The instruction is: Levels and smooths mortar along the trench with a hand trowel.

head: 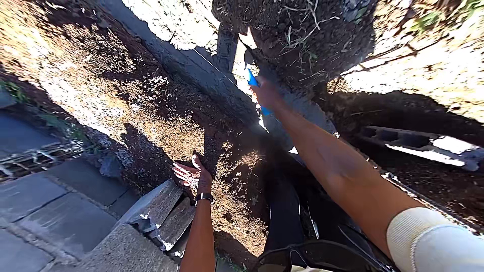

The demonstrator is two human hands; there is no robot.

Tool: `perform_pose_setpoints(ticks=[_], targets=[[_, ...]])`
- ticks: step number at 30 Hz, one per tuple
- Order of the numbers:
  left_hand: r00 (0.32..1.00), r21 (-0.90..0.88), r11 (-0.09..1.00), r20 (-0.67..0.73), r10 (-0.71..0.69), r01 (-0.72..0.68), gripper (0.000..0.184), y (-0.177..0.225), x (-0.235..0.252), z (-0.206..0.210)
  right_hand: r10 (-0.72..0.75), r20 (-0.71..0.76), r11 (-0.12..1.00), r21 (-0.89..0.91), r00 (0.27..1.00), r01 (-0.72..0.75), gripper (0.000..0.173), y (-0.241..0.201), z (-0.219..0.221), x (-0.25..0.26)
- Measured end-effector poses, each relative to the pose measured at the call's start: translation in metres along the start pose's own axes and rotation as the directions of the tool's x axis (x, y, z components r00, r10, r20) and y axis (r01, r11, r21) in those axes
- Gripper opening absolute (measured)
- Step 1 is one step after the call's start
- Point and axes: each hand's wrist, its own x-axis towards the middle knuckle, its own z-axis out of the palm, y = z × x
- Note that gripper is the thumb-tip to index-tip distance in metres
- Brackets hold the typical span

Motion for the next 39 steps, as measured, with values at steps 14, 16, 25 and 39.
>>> perform_pose_setpoints(ticks=[14, 16, 25, 39], targets=[[1.000, -0.006, 1.000, 0.003, 0.000, 0.000, 0.096, 0.001, -0.003, -0.003, -0.023, -0.101, 0.992, 0.119, 0.995, 0.035, 0.051, 0.016, -0.069, -0.192], [1.000, -0.006, 1.000, 0.015, 0.009, -0.009, 0.096, 0.000, -0.008, -0.001, -0.001, -0.183, 0.964, 0.261, 0.983, 0.050, 0.050, 0.030, -0.083, -0.227], [0.999, 0.007, 1.000, -0.026, -0.019, 0.019, 0.099, 0.000, -0.006, -0.004, 0.175, -0.303, 0.314, 0.919, 0.937, 0.239, 0.039, 0.103, -0.129, -0.279], [0.992, -0.035, 0.991, -0.007, -0.126, 0.126, 0.100, 0.018, 0.014, -0.026, 0.015, 0.025, 0.991, -0.130, 1.000, -0.011, 0.046, -0.016, -0.070, -0.198]])
